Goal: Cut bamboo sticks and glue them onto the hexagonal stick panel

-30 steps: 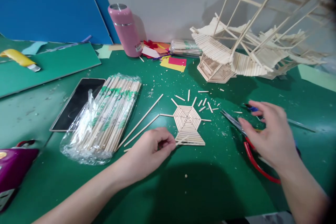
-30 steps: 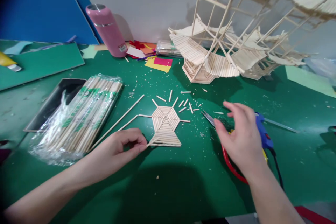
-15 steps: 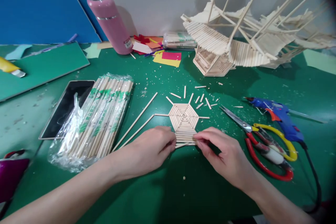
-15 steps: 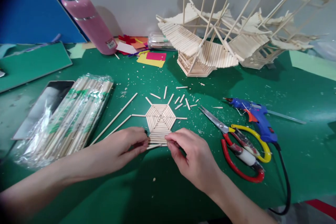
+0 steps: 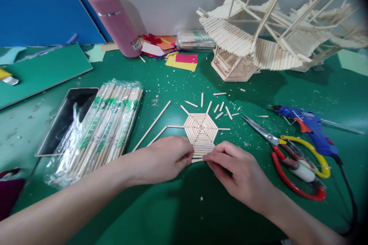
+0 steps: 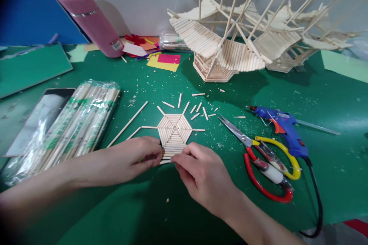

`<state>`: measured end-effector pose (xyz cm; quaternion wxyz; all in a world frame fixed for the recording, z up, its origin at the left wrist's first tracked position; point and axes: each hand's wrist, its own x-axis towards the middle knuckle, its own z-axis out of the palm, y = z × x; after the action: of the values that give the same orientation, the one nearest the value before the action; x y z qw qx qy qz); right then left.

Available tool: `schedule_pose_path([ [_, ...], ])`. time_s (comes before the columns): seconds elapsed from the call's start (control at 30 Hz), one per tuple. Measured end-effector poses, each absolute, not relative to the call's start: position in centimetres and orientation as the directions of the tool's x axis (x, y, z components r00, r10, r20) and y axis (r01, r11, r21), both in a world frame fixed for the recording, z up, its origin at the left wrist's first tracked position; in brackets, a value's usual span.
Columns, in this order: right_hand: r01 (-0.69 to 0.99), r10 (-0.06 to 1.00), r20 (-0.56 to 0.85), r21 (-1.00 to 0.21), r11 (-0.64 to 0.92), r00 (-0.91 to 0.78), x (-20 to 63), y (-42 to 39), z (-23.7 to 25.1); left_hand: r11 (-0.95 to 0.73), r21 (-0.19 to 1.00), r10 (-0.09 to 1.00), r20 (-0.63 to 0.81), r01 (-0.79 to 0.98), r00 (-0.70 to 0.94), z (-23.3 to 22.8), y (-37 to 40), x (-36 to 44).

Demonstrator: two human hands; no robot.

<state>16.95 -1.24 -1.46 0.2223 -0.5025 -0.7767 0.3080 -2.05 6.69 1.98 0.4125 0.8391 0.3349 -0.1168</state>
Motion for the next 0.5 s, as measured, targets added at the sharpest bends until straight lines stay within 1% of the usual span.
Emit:
schedule_pose_path([
  [0.1,0.69,0.901,0.054,-0.624,0.368,-0.431,16.7,-1.2,-1.75,-0.427,0.605,0.469,-0.487,0.672,0.737,1.93,6.89,-1.89],
  [0.17,0.699,0.894,0.075,-0.597,0.394,-0.441,16.62,-1.2,-1.9,-0.409,0.615,0.479,-0.484,0.674,0.732,1.96,6.98,-1.84],
  [0.3,0.708,0.891,0.094,-0.573,0.413,-0.444,16.53,-1.23,-2.08,-0.371,0.637,0.514,-0.465,0.676,0.721,2.01,6.97,-1.89],
  [0.4,0.719,0.893,0.102,-0.557,0.416,-0.438,16.41,-1.22,-2.14,-0.375,0.61,0.551,-0.458,0.698,0.697,1.78,6.74,-2.07],
  [0.5,0.728,0.893,0.104,-0.541,0.421,-0.439,16.29,-1.19,-2.16,-0.399,0.594,0.588,-0.419,0.699,0.692,1.4,6.49,-2.35],
])
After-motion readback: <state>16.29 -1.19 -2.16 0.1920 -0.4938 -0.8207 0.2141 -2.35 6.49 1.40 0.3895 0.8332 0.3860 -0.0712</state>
